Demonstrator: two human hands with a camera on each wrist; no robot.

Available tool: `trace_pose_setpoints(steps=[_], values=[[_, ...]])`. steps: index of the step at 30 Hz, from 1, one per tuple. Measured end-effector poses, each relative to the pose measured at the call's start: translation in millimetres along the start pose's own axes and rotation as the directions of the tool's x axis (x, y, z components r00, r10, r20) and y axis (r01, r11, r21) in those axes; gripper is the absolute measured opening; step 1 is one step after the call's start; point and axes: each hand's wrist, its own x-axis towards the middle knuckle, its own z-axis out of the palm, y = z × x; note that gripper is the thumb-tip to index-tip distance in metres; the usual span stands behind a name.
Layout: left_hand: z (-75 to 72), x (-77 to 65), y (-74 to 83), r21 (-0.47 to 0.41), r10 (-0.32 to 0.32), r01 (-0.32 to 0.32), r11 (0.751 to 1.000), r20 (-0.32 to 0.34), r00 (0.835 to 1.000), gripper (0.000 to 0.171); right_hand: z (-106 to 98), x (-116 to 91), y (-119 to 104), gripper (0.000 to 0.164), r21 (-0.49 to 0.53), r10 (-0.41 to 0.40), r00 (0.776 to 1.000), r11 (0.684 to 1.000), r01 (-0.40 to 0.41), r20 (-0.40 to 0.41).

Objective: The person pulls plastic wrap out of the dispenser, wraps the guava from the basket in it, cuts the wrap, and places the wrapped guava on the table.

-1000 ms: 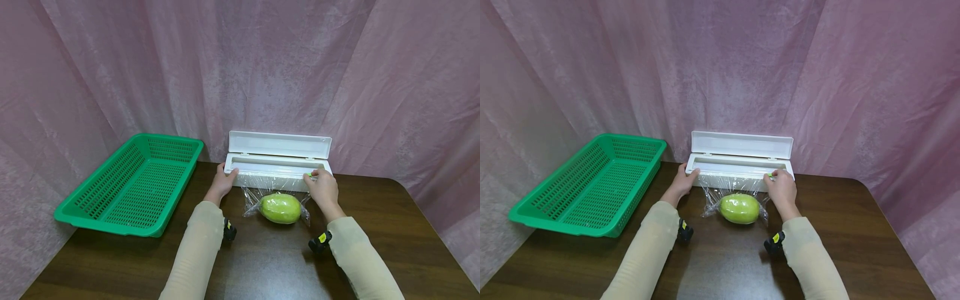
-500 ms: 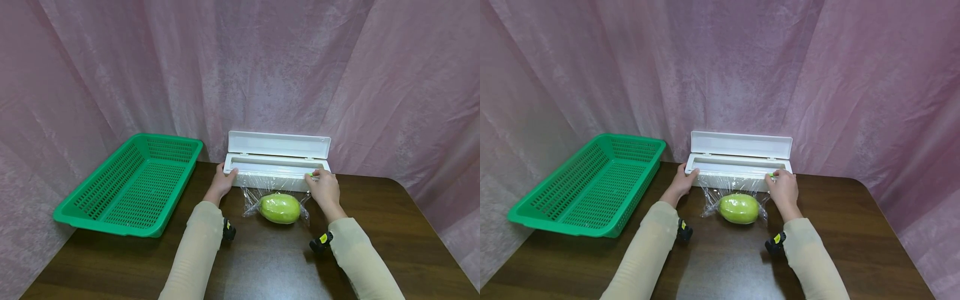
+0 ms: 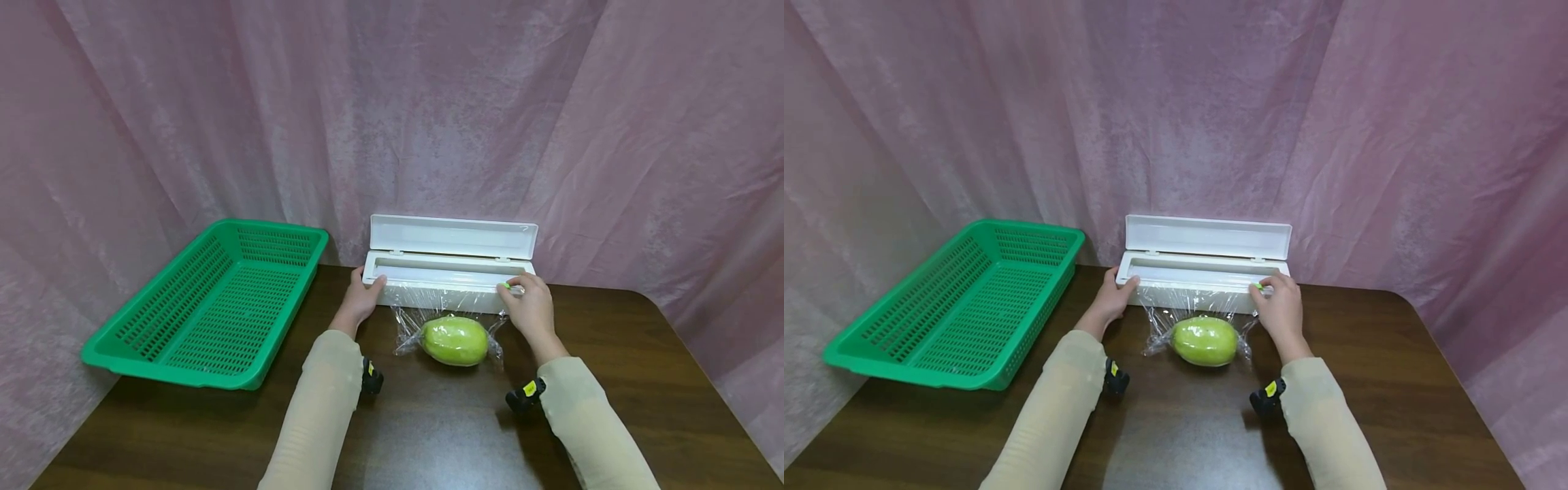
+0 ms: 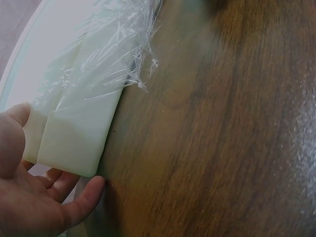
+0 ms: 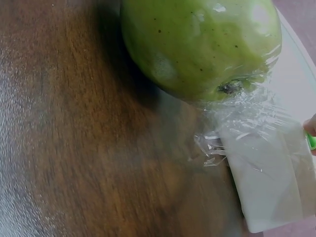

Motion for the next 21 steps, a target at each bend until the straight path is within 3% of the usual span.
trace_pose_setpoints(steps=[21], values=[[1.8, 2.7, -2.5, -0.012, 0.022, -0.022, 1.000, -0.012, 1.000, 0.070, 0.8, -2.2, 4.7, 0.028, -0.027, 0.022, 0.993, 0.999, -0.025, -0.113]])
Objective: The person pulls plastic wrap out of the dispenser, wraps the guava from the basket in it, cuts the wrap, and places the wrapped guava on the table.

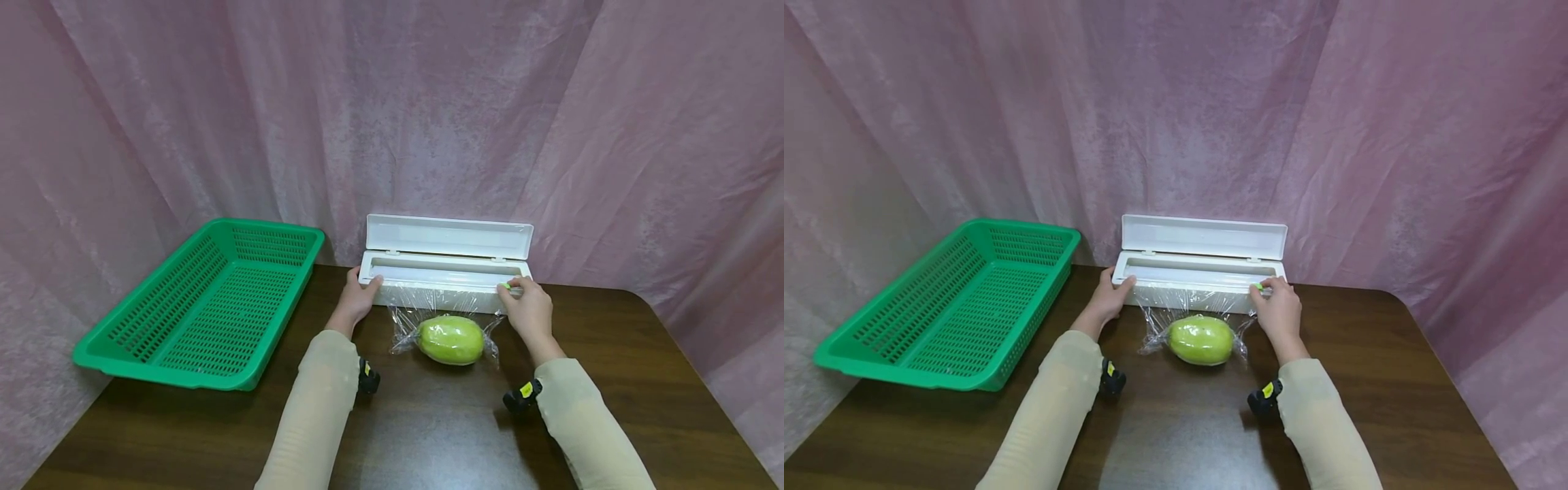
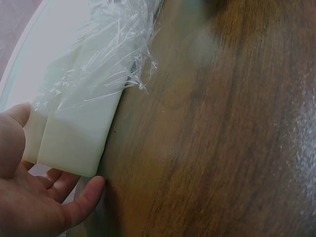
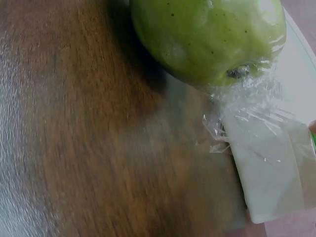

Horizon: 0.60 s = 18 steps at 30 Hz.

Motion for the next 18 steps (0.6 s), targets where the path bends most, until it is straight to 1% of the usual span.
trace_pose_setpoints(steps=[5, 11, 18], values=[[0.2, 0.6, -0.3, -0.001, 0.007, -0.007, 1.000, -0.011, 1.000, 0.070, -2.2, -1.1, 3.3, 0.027, 0.035, 0.024, 0.999, 0.999, -0.024, -0.024], [0.5, 0.6, 0.0, -0.001, 0.016, -0.016, 1.000, -0.017, 1.000, 0.070, -3.8, -1.3, 4.2, 0.028, 0.048, 0.046, 0.999, 0.998, -0.046, -0.007], [0.1, 0.1, 0.8, -0.004, 0.003, -0.003, 1.000, -0.012, 1.000, 0.070, -4.7, -2.0, 4.8, 0.029, 0.052, 0.052, 0.999, 0.997, -0.052, 0.001]])
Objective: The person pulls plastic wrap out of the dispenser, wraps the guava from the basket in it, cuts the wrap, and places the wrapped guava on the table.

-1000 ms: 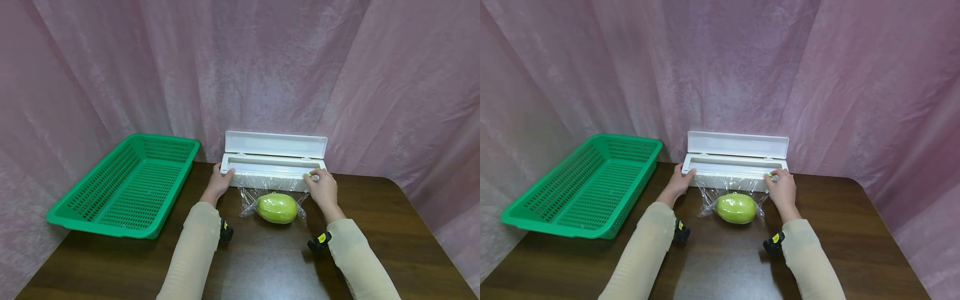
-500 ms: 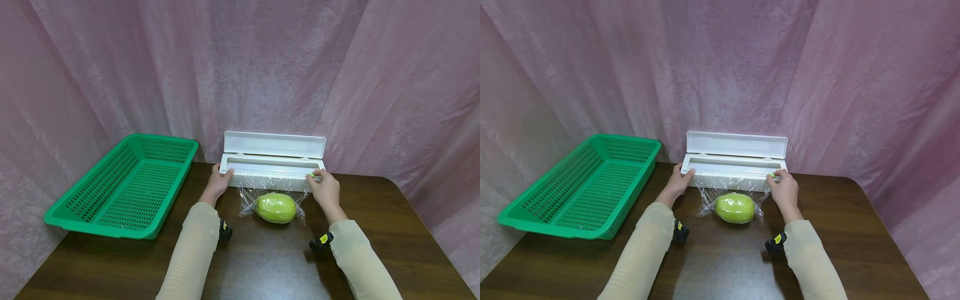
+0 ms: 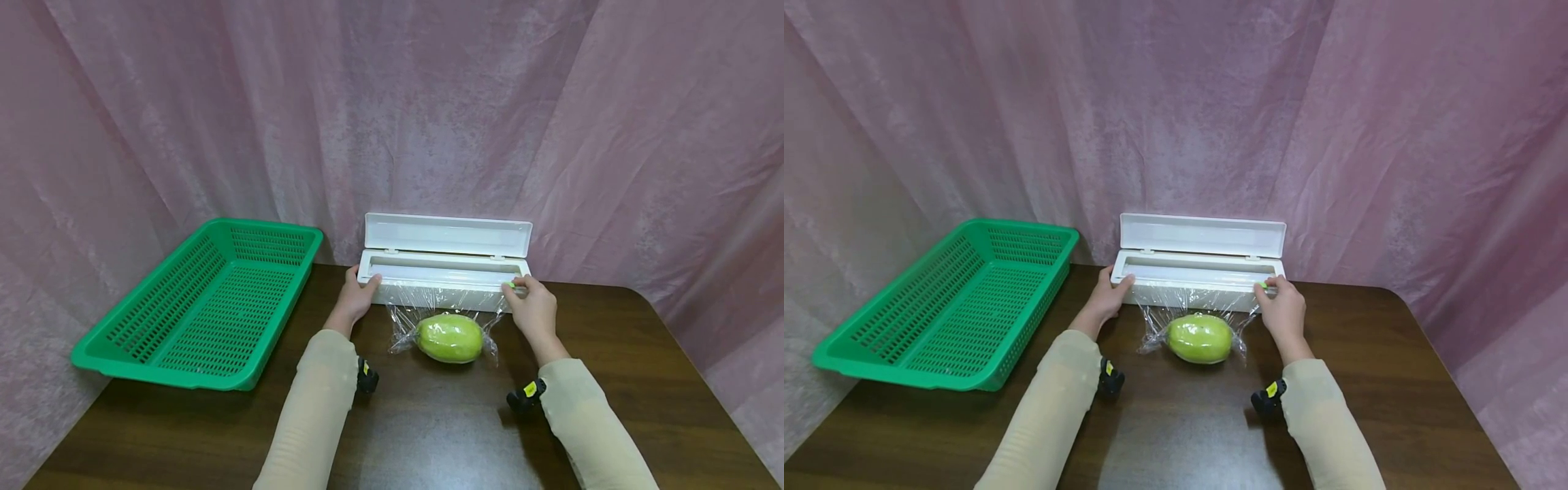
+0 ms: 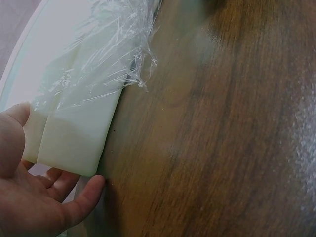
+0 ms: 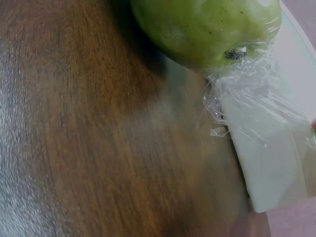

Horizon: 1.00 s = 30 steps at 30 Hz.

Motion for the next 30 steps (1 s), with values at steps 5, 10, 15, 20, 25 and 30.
trace_pose_setpoints(steps=[5, 10, 15, 20, 25, 30], values=[[-0.4, -0.4, 0.1, -0.005, 0.005, -0.005, 1.000, -0.005, 1.000, 0.069, 0.1, 0.1, 1.1, 0.029, 0.008, -0.005, 1.000, 1.000, 0.005, -0.008], [-0.6, 0.4, -0.4, 0.003, 0.008, -0.008, 1.000, -0.002, 1.000, 0.070, 0.5, 0.9, 2.4, 0.027, 0.010, -0.002, 1.000, 1.000, 0.002, -0.013], [-0.1, 0.8, -1.2, 0.002, 0.007, -0.007, 1.000, -0.003, 1.000, 0.069, 0.2, 1.6, 2.3, 0.027, 0.018, 0.012, 1.000, 1.000, -0.011, -0.014], [0.0, 1.2, -1.3, 0.000, 0.010, -0.010, 1.000, -0.006, 1.000, 0.069, -0.3, 2.0, 2.0, 0.027, 0.034, 0.020, 1.000, 0.999, -0.020, -0.018], [0.6, 0.9, -1.2, 0.001, 0.013, -0.013, 1.000, -0.013, 1.000, 0.069, -0.7, 1.5, 2.1, 0.026, 0.051, 0.025, 0.999, 0.998, -0.024, -0.025], [0.4, 1.7, -2.0, -0.001, 0.016, -0.016, 1.000, -0.015, 1.000, 0.069, -0.6, 1.4, 2.2, 0.026, 0.077, 0.036, 0.999, 0.996, -0.033, -0.031]])
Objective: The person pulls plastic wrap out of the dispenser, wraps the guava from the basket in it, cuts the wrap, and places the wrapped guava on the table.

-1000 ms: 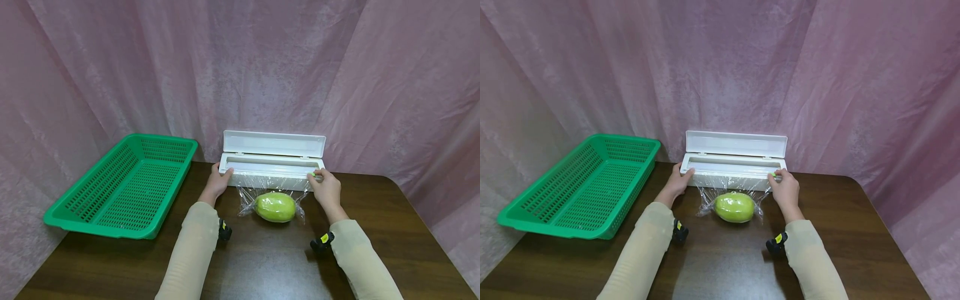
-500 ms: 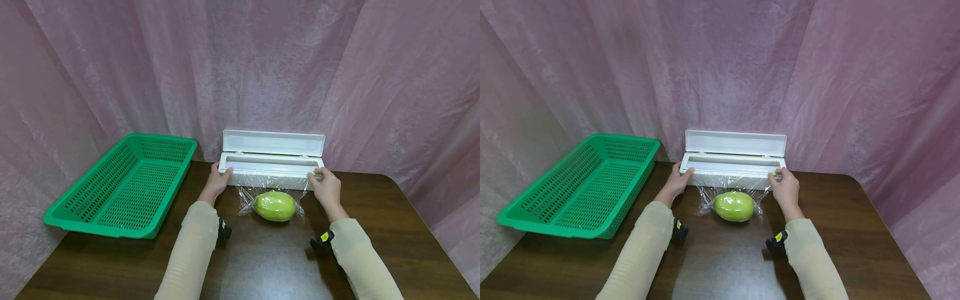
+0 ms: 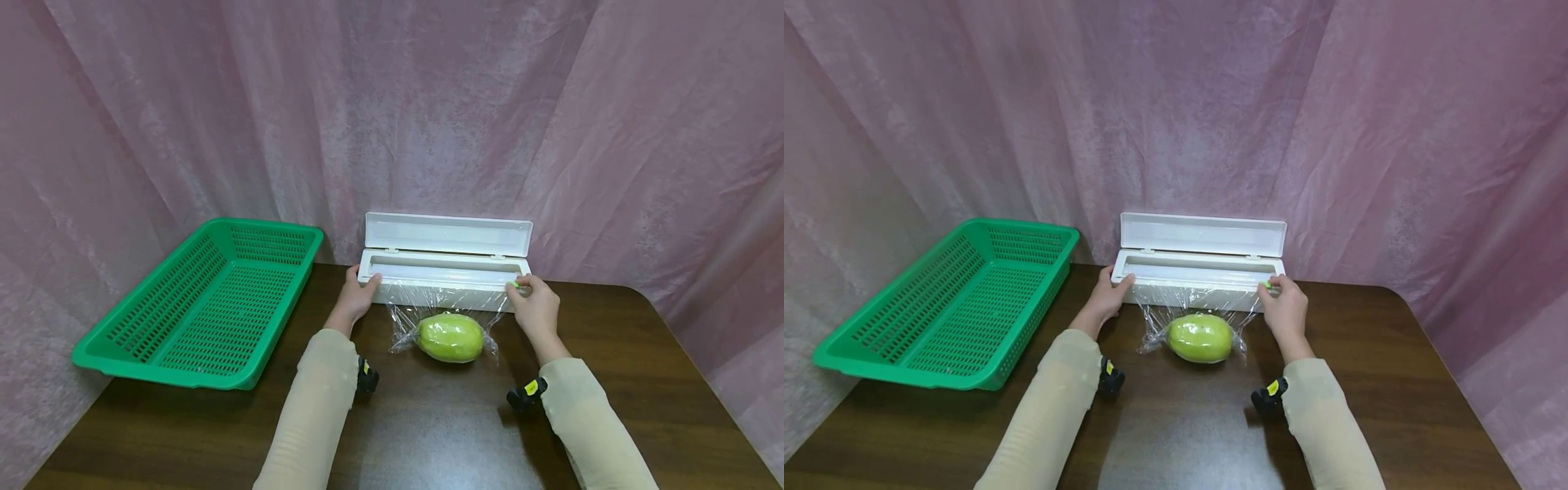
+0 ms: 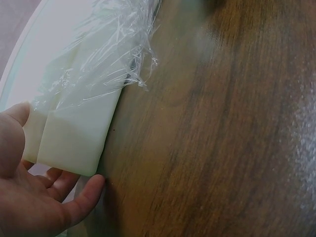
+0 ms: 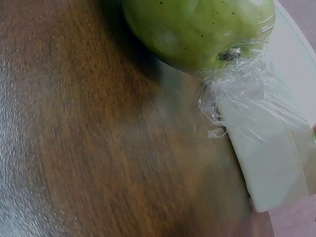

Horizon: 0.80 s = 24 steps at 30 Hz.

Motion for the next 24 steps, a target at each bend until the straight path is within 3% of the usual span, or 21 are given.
trace_pose_setpoints(steps=[15, 24], values=[[-0.2, -1.1, 2.4, 0.003, -0.003, 0.003, 1.000, 0.018, 1.000, 0.069, 1.4, 5.8, 4.5, 0.028, 0.002, -0.002, 0.999, 1.000, 0.002, -0.054], [-1.3, -1.4, 1.6, 0.002, -0.004, 0.004, 1.000, 0.013, 1.000, 0.071, 0.7, 7.3, 4.8, 0.026, 0.008, 0.013, 0.999, 1.000, -0.012, -0.044]])
